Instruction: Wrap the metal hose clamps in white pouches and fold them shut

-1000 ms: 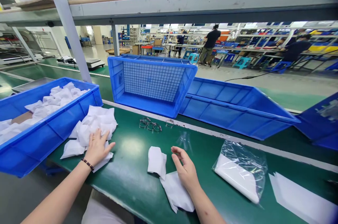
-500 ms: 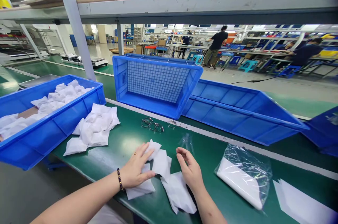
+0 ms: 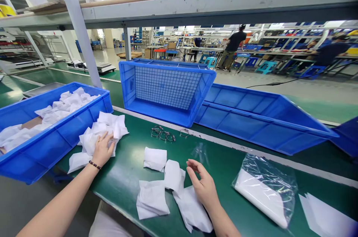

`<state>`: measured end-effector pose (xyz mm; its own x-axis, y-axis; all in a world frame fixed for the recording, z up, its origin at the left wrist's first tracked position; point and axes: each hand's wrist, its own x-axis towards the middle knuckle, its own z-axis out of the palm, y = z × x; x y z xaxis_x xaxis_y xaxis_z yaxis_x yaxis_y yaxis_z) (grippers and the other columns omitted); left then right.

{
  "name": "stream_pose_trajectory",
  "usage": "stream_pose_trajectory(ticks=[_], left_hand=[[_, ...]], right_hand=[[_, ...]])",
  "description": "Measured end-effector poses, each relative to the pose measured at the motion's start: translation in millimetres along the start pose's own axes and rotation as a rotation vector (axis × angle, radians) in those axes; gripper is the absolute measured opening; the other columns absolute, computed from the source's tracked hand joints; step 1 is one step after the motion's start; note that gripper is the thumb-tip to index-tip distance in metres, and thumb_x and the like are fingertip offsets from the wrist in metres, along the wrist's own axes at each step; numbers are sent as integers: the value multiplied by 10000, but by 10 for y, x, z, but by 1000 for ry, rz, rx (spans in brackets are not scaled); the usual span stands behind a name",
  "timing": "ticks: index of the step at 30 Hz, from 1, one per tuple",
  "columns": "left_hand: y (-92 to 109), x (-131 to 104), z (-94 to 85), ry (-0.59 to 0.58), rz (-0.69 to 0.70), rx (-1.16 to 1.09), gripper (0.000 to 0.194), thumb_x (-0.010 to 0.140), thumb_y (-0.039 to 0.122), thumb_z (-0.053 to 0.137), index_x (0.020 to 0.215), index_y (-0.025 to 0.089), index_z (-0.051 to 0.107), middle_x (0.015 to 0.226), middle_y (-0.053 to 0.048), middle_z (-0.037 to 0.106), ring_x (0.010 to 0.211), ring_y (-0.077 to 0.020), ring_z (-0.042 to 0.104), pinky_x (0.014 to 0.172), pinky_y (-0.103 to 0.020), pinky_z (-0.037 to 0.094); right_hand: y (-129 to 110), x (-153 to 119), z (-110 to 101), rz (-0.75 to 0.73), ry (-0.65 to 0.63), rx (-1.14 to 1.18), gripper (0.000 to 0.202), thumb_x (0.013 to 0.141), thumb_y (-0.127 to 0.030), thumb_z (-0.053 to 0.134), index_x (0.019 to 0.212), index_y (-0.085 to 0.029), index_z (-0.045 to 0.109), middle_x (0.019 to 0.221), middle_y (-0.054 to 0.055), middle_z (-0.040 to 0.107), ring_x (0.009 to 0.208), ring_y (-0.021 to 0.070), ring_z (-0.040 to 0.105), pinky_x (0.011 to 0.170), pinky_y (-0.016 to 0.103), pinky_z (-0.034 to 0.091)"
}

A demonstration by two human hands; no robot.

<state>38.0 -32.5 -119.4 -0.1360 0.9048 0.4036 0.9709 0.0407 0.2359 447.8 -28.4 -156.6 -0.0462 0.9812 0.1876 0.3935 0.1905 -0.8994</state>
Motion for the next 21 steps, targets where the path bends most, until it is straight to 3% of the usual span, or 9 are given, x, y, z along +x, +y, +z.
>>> stream_pose_trajectory(ticks=[3, 5, 8, 11, 14, 17, 21], left_hand=[[84, -87, -36, -42, 70, -54, 294, 858, 338, 411, 1047, 221, 604, 1051, -46, 649, 1159, -221, 492, 1006, -397, 368], [109, -95, -56, -25, 66, -72, 399, 851, 397, 439, 1183, 193, 526, 1112, -79, 615, 1130, -224, 509, 971, -386, 400], [100, -45, -59, 7, 11, 18, 693, 794, 507, 516, 1354, 140, 340, 1361, -173, 409, 1281, -312, 337, 1026, -498, 296], [94, -2, -48, -165, 111, 119, 724, 738, 579, 554, 1320, 171, 417, 1418, -151, 354, 1348, -354, 183, 1063, -573, 152], [160, -34, -55, -314, 254, 73, 648, 772, 589, 503, 1284, 193, 468, 1385, -118, 422, 1343, -302, 237, 1081, -531, 171], [348, -143, -63, -362, 310, -22, 616, 799, 573, 481, 1301, 215, 456, 1416, -102, 381, 1344, -296, 241, 1074, -524, 217], [769, -373, -40, -417, 311, -110, 610, 821, 566, 455, 1345, 260, 398, 1421, -80, 375, 1335, -321, 254, 1064, -559, 231]], right_hand=[[11, 11, -10, 14, 11, -16, 404, 811, -475, 504, 1080, -181, 566, 1075, 108, 641, 982, 243, 605, 872, 385, 479], [12, 12, -5, 23, 10, -21, 409, 803, -479, 508, 1075, -180, 573, 1063, 106, 649, 969, 241, 612, 863, 379, 485], [20, 6, 10, 23, -1, -24, 421, 798, -488, 512, 1075, -178, 576, 1055, 105, 654, 961, 240, 618, 857, 379, 491], [29, -1, 12, 15, -8, -26, 420, 798, -480, 520, 1078, -174, 576, 1058, 111, 654, 957, 242, 621, 858, 384, 492], [18, -4, 7, 5, -8, -22, 404, 791, -468, 536, 1065, -175, 586, 1044, 111, 659, 946, 245, 626, 852, 383, 496], [-12, -5, 8, -6, -11, -22, 388, 788, -470, 535, 1039, -180, 598, 1024, 103, 666, 939, 245, 628, 846, 377, 499], [-28, -10, 15, -13, -36, -39, 373, 789, -472, 529, 1016, -185, 602, 1019, 102, 667, 935, 249, 628, 842, 382, 499]])
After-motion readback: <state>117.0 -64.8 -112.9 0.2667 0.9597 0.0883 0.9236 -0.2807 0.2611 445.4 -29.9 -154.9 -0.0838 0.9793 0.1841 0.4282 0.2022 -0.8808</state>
